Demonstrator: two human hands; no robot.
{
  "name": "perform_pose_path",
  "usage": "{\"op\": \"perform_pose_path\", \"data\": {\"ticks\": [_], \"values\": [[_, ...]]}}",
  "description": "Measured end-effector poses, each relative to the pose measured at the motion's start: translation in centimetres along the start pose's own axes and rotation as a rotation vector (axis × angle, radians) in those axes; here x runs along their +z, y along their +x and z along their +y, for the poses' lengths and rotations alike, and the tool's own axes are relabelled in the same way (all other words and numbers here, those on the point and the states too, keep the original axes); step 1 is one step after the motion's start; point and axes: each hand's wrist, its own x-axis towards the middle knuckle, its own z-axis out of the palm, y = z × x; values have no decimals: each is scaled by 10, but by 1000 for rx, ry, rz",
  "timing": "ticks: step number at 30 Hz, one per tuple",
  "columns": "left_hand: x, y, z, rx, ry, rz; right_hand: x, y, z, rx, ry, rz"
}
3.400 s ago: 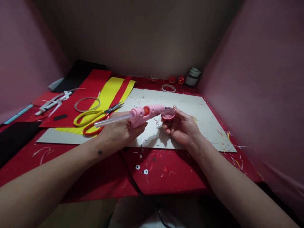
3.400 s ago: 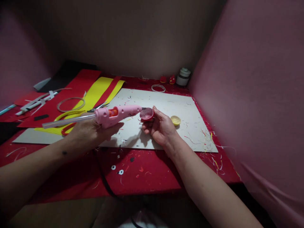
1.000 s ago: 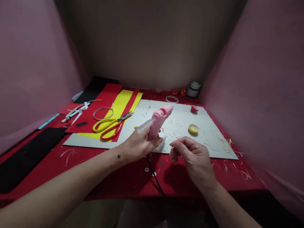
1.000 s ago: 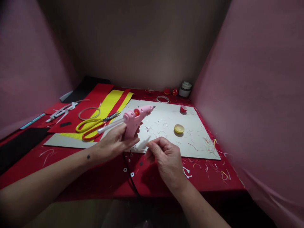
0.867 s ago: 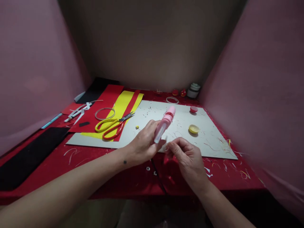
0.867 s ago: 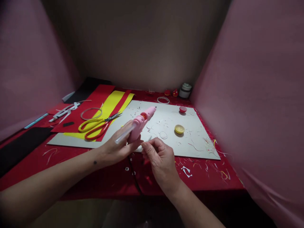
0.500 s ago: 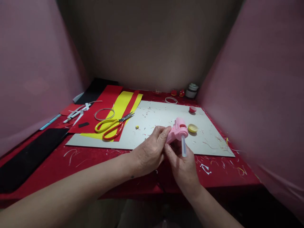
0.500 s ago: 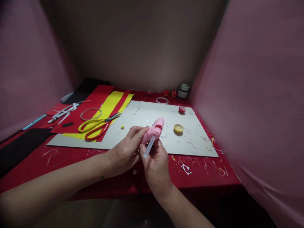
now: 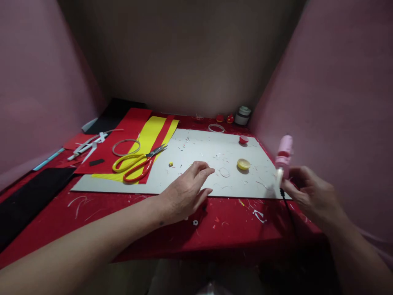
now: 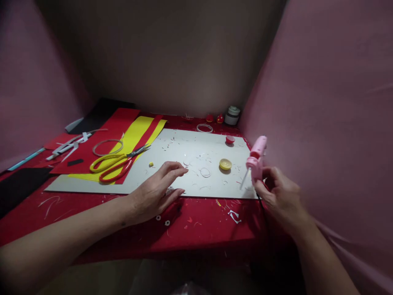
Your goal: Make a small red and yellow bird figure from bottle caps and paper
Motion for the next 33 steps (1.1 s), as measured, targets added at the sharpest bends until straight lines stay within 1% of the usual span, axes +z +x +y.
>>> {"op": "perform_pose_path", "data": {"ticks": [1, 2, 4, 5, 9, 11, 13, 14, 16, 17, 18, 20, 21, 22, 23, 24, 25, 26, 28, 29, 31, 33], "values": [[0, 0, 0, 1, 2, 0, 0, 7, 10, -32, -171, -80], [1, 0, -1, 2, 5, 2, 1, 14, 20, -59, -290, -123], [1, 1, -1, 1, 7, 9, 8, 26, 40, -92, -435, -172], [1, 1, -2, -2, 8, 14, 11, 31, 49, -108, -468, -217], [1, 0, -6, -12, 15, 20, 18, 44, 76, -160, -517, -187], [1, 0, -8, -13, 17, 7, 16, 47, 81, -183, -545, -195], [1, -1, -9, -17, 13, -4, 13, 45, 79, -193, -571, -186], [1, -1, -9, -19, 10, -7, 11, 43, 75, -196, -576, -163], [0, -1, -9, -28, 8, -7, 8, 35, 60, -227, -524, -72], [0, -1, -9, -32, 7, -3, 7, 29, 49, -231, -465, 9], [0, 0, -9, -36, 5, 2, 7, 21, 37, -200, -379, 91], [-1, 0, -10, -42, -7, 18, 8, 4, 9, -11, -133, 206], [-1, 0, -10, -46, -16, 31, 10, -5, -6, 96, 44, 226], [-1, 0, -10, -48, -30, 44, 14, -14, -21, 167, 231, 199], [-2, 0, -10, -51, -50, 58, 19, -23, -35, 232, 424, 120], [-2, 1, -10, -55, -75, 71, 25, -30, -48, 297, 609, 15], [-3, 1, -9, -60, -106, 83, 32, -35, -60, 391, 764, -95], [-4, 2, -7, -69, -141, 90, 40, -39, -70, 477, 906, -164], [-7, 5, -2, -124, -222, 85, 55, -42, -84, 609, 1148, -253], [-9, 6, 2, -166, -263, 81, 63, -42, -89, 659, 1244, -275], [-13, 9, 11, -250, -344, 78, 74, -40, -97, 707, 1370, -271], [-16, 12, 20, -295, -408, 99, 82, -39, -103, 693, 1418, -288]]}}
